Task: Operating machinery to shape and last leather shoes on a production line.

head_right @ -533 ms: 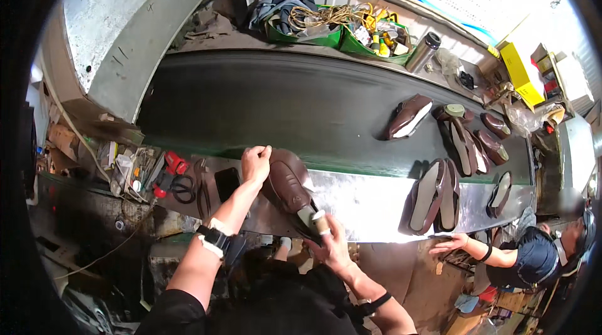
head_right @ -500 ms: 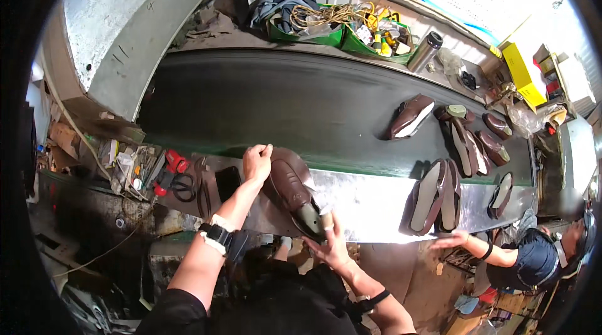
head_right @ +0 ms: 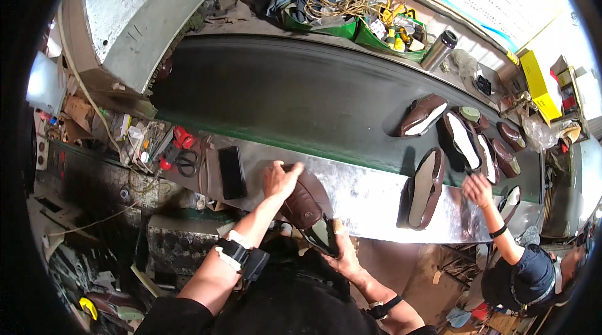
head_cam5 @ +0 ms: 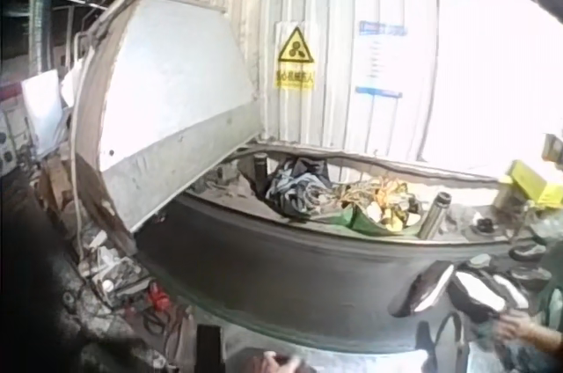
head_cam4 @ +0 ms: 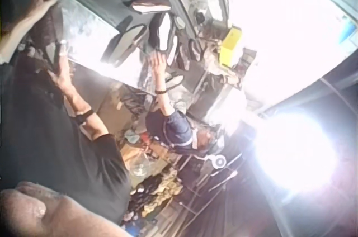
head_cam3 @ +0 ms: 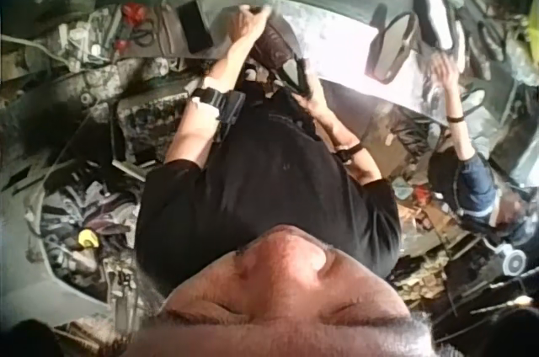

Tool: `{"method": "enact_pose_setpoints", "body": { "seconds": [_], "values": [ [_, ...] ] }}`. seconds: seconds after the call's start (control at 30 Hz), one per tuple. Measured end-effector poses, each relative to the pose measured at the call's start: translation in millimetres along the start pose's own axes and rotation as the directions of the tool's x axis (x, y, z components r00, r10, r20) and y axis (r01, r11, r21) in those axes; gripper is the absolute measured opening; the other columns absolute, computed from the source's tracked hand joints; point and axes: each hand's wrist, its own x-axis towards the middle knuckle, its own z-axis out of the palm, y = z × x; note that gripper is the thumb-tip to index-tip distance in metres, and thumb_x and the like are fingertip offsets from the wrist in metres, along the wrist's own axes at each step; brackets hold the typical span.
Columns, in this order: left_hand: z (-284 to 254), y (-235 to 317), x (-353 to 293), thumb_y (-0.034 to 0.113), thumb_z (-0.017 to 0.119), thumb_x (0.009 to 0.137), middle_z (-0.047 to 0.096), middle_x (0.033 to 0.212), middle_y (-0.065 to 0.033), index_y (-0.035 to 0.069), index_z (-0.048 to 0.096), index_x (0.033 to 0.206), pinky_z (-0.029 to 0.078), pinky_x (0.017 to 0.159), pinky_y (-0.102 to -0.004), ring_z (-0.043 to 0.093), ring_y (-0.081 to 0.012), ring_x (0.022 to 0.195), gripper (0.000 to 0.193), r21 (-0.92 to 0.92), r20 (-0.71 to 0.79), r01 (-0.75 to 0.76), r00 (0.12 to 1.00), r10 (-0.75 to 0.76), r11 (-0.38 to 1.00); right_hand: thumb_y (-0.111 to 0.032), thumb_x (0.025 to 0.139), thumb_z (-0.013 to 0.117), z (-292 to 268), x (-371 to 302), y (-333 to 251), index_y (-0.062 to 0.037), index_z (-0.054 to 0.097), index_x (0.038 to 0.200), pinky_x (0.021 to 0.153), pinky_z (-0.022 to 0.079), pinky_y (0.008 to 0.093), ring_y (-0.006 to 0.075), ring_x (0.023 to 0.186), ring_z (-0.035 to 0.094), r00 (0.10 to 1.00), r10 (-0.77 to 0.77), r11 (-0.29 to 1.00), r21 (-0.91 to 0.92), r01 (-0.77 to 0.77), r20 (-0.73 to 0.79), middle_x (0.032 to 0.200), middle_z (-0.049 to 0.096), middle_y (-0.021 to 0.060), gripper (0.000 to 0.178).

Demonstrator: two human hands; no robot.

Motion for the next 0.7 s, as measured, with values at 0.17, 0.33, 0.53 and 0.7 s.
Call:
{"method": "enact_pose_setpoints", "body": {
  "seconds": [0.17, 0.33, 0.53, 0.7],
  "values": [
    [-3.5, -11.9, 10.4, 0.051, 0.074, 0.077, 0.066, 0.115, -0.0254, 0.003, 0.060, 0.123, 0.052, 0.095, -0.0504, 0.064, -0.0426, 0.111, 0.067, 0.039, -0.050, -0.107, 0.993, 0.108, 0.994, -0.021, 0.078, 0.087, 9.2, 6.9, 10.8, 0.0061, 0.032, 0.151, 0.116, 0.036, 0.0455, 0.0416, 0.138, 0.045, 0.999, 0.033, 0.994, 0.101, -0.033, 0.004, 0.147, 0.043, 0.0287, 0.096],
    [-15.2, -26.1, 14.7, 0.040, 0.075, 0.077, 0.072, 0.097, -0.0224, 0.002, 0.069, 0.096, 0.054, 0.086, -0.0488, 0.069, -0.0406, 0.097, 0.043, -0.128, -0.049, -0.100, 0.994, 0.094, 0.987, -0.026, 0.082, 0.083, 6.2, 6.6, 6.3, 0.0074, 0.026, 0.154, 0.122, 0.023, 0.0439, 0.0404, 0.150, 0.026, 0.995, -0.067, 0.989, 0.135, 0.058, 0.069, 0.159, 0.029, 0.0279, 0.097],
    [-66.5, -36.6, -35.8, 0.038, 0.078, 0.077, 0.071, 0.076, -0.0172, 0.001, 0.066, 0.083, 0.054, 0.068, -0.0413, 0.070, -0.0295, 0.072, 0.040, -0.360, -0.127, -0.170, 0.983, 0.132, 0.918, -0.042, 0.103, 0.057, -30.1, 79.8, -75.7, -0.0158, -0.013, 0.162, 0.125, 0.009, 0.0453, 0.0321, 0.156, 0.008, 0.816, 0.397, 0.557, 0.597, -0.578, 0.420, 0.169, 0.005, 0.0190, 0.095],
    [-131.6, -78.8, -83.7, 0.034, 0.081, 0.078, 0.071, 0.072, -0.0146, 0.001, 0.066, 0.084, 0.054, 0.065, -0.0381, 0.070, -0.0218, 0.068, 0.037, -0.494, -0.332, -0.239, 0.940, 0.073, 0.836, -0.035, 0.104, 0.054, 11.5, 102.3, -141.3, -0.0025, 0.026, 0.160, 0.121, 0.021, 0.0357, 0.0263, 0.148, 0.031, 0.819, 0.275, 0.706, 0.473, -0.527, 0.503, 0.159, 0.038, 0.0190, 0.070]
  ]
}}
